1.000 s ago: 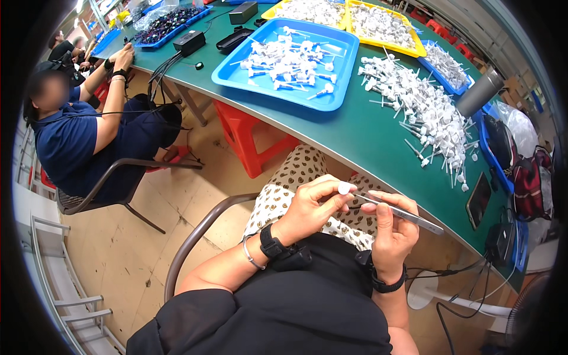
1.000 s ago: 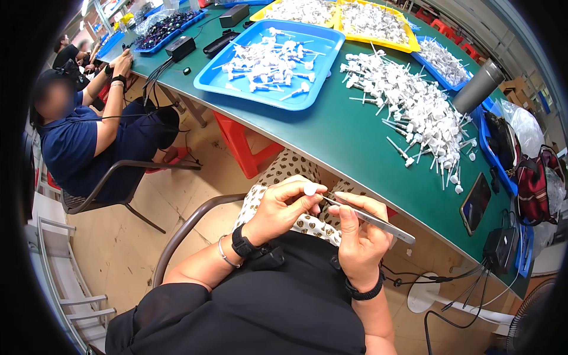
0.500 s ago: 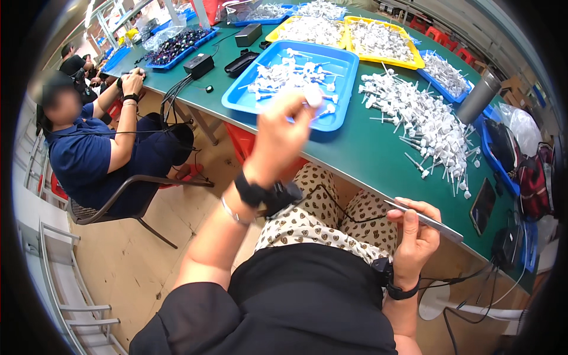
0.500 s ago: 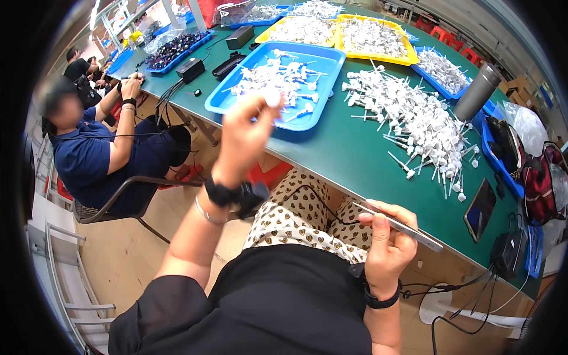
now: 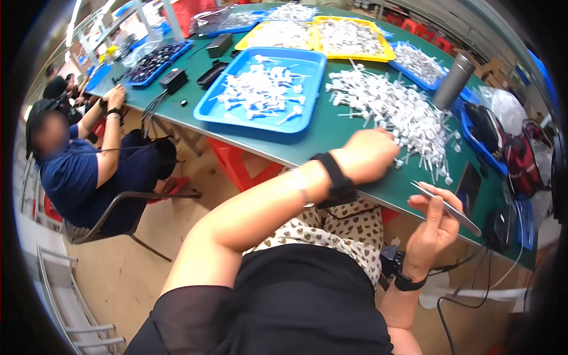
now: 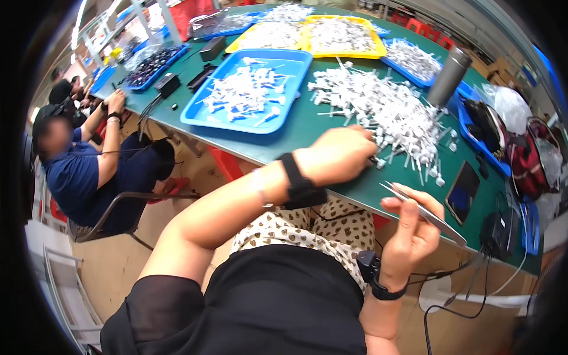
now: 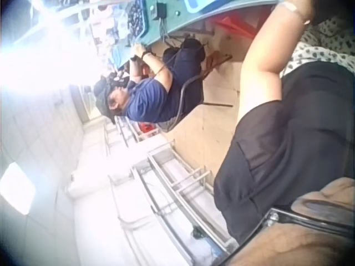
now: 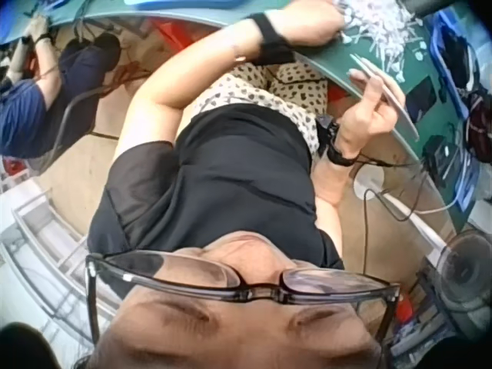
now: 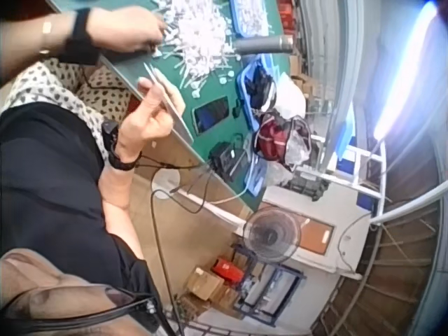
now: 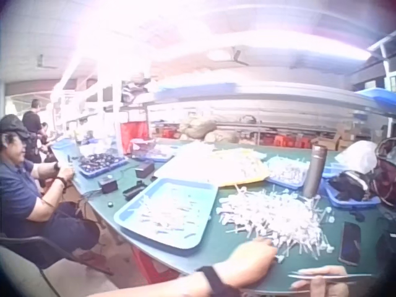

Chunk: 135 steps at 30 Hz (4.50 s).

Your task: The person uses tweezers to pick up small white plastic components from a pile on a green table and places them into a blue tray. The person repeats this pick-and-place action continuously throughout the video.

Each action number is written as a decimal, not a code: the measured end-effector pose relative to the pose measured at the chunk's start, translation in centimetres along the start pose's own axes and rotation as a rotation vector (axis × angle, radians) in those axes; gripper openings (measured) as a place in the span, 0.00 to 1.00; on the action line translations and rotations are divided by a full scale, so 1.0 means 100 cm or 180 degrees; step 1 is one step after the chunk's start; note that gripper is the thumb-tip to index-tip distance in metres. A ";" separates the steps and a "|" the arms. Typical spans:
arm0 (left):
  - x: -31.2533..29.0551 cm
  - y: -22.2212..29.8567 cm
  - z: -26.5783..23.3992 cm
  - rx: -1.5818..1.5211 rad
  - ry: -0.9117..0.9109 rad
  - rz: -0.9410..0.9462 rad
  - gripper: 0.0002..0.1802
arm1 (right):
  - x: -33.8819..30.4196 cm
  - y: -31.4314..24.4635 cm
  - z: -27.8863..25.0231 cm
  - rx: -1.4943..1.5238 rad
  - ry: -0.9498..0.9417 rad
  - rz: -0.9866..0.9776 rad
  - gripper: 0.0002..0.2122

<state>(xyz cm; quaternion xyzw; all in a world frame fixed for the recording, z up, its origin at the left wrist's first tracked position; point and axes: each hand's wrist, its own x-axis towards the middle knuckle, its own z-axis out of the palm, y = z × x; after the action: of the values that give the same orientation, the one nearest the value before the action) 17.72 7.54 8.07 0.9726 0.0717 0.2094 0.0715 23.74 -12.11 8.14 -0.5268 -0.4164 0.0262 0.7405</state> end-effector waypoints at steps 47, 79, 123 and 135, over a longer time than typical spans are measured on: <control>-0.174 0.058 0.027 -0.3709 0.1849 -0.2004 0.08 | -0.064 0.014 0.060 0.0305 -0.1407 0.0687 0.06; -0.177 0.056 0.025 -0.2436 0.1965 -0.1357 0.10 | -0.062 0.015 0.059 0.0005 -0.1275 0.0496 0.04; -0.178 0.057 0.022 -0.3024 0.1775 -0.1420 0.07 | -0.057 0.012 0.055 -0.0129 -0.1460 0.0140 0.04; -0.180 0.055 0.031 -0.2814 0.1995 -0.1328 0.09 | -0.057 0.013 0.055 0.0258 -0.1498 0.0453 0.05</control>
<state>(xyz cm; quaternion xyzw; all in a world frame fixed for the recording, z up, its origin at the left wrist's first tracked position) 3.40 -1.19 -0.90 0.7072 0.1853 0.4789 0.4860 17.02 -10.03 4.28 -0.5040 -0.5379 0.2169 0.6400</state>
